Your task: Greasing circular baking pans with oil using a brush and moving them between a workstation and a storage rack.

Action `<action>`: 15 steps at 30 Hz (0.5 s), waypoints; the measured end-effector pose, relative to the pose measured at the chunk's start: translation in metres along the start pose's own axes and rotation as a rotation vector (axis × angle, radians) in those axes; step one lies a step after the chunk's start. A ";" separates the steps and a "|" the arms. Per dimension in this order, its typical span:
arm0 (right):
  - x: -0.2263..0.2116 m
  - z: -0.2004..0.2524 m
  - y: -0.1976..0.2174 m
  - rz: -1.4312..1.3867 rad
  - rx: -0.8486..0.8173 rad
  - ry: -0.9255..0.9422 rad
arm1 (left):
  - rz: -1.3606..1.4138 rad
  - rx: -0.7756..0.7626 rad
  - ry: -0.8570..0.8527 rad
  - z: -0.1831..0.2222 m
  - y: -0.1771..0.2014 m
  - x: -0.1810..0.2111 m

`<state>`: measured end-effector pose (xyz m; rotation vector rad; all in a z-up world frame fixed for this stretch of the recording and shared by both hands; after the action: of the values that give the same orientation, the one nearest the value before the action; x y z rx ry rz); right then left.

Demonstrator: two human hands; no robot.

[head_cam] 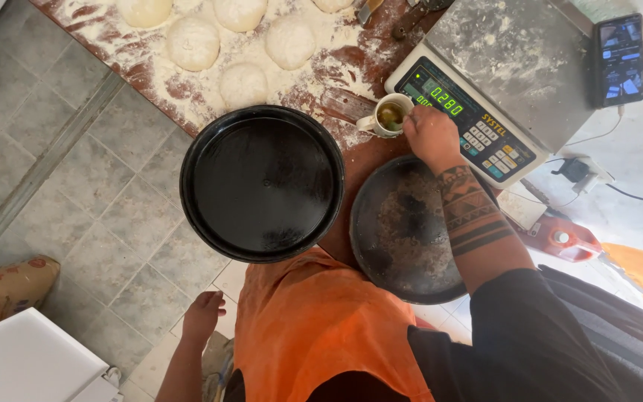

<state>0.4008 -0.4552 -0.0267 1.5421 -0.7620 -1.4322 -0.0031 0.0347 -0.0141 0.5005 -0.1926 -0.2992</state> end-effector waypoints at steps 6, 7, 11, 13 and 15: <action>0.003 0.007 -0.009 0.014 -0.032 0.002 | 0.009 -0.014 0.002 -0.004 -0.006 -0.009; 0.000 0.010 -0.007 0.014 -0.032 -0.001 | 0.007 -0.015 0.001 -0.010 -0.009 -0.016; 0.004 0.019 -0.007 -0.090 0.009 0.025 | -0.060 -0.050 0.043 -0.027 -0.019 -0.039; 0.001 0.021 0.000 -0.105 0.068 0.099 | -0.066 -0.055 0.058 -0.027 -0.019 -0.041; 0.001 0.026 0.016 -0.216 0.180 -0.056 | -0.059 -0.058 0.065 -0.023 -0.018 -0.038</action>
<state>0.3772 -0.4684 -0.0118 1.7724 -0.7948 -1.6054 -0.0370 0.0426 -0.0467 0.4580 -0.1058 -0.3446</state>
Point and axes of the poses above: each hand's wrist, its own z-axis away from the middle knuckle, its own y-axis out of the back of the hand, x = y × z, the point moved 5 cm from there along -z, towards the middle knuckle, and after that the axes turned 6 degrees about -z, right-handed, at the moved point
